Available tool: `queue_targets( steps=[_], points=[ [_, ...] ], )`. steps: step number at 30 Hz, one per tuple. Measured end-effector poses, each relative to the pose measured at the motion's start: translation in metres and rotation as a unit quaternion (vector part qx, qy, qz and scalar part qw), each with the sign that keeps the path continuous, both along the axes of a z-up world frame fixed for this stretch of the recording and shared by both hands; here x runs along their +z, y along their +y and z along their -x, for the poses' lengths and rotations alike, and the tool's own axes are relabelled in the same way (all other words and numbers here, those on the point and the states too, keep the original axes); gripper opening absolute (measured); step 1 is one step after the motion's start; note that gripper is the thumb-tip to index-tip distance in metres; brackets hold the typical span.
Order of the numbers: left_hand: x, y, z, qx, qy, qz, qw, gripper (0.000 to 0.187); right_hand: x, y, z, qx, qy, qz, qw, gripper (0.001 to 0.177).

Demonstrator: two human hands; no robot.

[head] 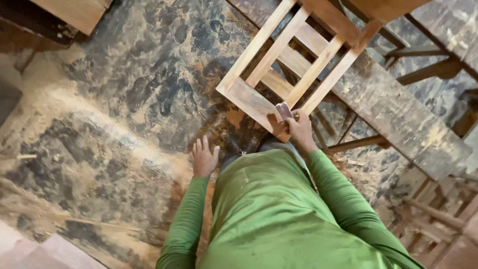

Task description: The person sands a wooden chair frame using a sanding block. They systematically smooth the legs, crossbars, and seat frame, frequently repositioning the chair to access different surfaces. The person works on both the top and bottom sections of the chair, ensuring all visible edges and flat surfaces are treated.

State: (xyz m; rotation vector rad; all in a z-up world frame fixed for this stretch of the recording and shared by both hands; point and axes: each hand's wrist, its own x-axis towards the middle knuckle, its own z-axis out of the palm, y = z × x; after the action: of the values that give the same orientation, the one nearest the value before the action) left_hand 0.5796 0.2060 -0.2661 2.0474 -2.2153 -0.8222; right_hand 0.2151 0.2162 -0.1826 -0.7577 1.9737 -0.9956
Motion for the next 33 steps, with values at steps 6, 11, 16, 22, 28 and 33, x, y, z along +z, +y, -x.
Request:
queue_targets(
  steps=[6, 11, 16, 22, 28, 33],
  points=[
    [0.017, -0.054, 0.028, -0.063, 0.076, 0.062, 0.993, 0.072, 0.0, -0.019, 0.012, 0.01, 0.089, 0.007, 0.996, 0.017],
    [0.056, -0.119, 0.09, -0.126, 0.136, 0.112, 0.976, 0.067, -0.009, -0.052, 0.028, -0.032, 0.237, 0.063, 0.969, 0.021],
    [0.081, -0.185, 0.141, -0.255, 0.071, 0.077, 0.961, 0.075, -0.012, -0.099, 0.043, -0.033, 0.21, 0.136, 0.968, 0.017],
    [0.063, -0.241, 0.173, -0.271, 0.055, 0.069, 0.959, 0.075, -0.032, -0.165, 0.046, 0.082, 0.155, -0.038, 0.984, 0.017],
    [0.02, -0.268, 0.171, -0.114, 0.153, -0.001, 0.982, 0.063, -0.045, -0.207, 0.048, 0.23, 0.139, -0.149, 0.952, 0.019],
    [0.015, -0.281, 0.164, -0.068, 0.171, -0.05, 0.982, 0.06, -0.042, -0.213, 0.045, 0.209, 0.124, -0.185, 0.952, 0.021]
  ],
)
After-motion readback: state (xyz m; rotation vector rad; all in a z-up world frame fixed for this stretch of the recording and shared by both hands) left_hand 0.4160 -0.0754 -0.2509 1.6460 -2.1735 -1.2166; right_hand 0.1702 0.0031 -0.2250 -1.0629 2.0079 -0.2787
